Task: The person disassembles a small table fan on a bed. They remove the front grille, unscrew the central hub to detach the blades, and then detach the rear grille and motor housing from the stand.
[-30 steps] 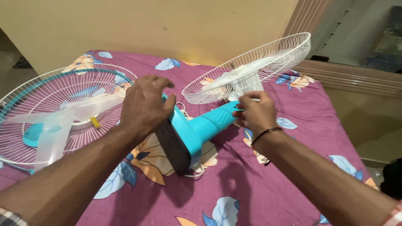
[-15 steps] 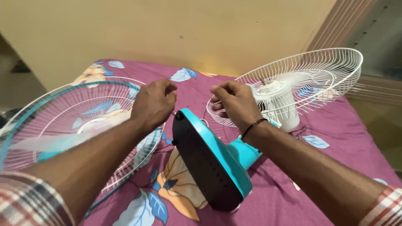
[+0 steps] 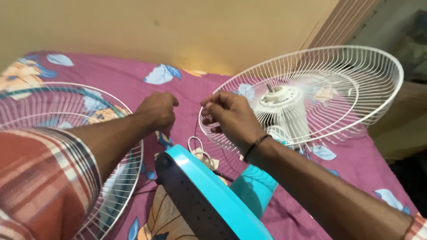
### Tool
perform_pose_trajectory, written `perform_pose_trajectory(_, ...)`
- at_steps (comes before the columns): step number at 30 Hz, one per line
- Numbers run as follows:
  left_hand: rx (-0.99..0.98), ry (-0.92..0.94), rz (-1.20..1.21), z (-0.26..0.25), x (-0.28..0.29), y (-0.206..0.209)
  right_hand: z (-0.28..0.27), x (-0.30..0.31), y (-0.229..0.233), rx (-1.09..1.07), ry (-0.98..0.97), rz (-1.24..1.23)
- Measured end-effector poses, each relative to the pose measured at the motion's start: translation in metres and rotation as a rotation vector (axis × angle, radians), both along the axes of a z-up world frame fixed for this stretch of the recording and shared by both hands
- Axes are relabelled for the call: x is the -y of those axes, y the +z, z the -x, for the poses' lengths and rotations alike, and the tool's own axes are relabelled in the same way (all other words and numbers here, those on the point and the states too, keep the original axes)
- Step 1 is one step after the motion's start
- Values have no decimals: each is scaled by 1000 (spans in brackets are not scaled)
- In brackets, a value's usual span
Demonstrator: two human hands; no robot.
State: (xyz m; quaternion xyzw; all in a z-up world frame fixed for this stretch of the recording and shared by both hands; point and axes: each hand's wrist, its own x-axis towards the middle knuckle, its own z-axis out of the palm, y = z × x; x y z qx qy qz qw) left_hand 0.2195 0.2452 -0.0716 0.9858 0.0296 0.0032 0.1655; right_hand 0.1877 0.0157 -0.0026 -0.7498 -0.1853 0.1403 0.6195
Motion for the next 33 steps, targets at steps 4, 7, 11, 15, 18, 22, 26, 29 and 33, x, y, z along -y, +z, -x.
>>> perform_pose_trajectory(4, -63, -126, -6, -11, 0, -26, -9, 0, -9, -114, -124, 54)
perform_pose_trajectory(7, -165, -249, -39, 0, -6, -35, -9, -5, -7, -188, -165, 101)
perform_pose_trajectory(11, 77, -349, -2, 17, -4, -38, -9, -5, -2, -222, -162, 94)
perform_pose_trajectory(15, -123, -169, -101, 28, 7, -32, -3, -6, 1, -265, -191, 113)
perform_pose_trajectory(18, -41, -196, -122, 38, 13, -29, -2, 1, 3, -297, -193, 77)
perform_pose_trajectory(22, 159, -90, 23, 51, 16, -28, -2, 4, 0, -290, -186, 53)
perform_pose_trajectory(26, 58, 187, 452, 44, 25, 9, 2, 12, 6, -254, -176, -92)
perform_pose_trajectory(29, 75, 248, 1079, 46, 31, 53, 12, 18, 21, -187, -136, -287)
perform_pose_trajectory(33, 45, 249, 1343, 60, 52, 109, 26, 29, 47, -80, -121, -314)
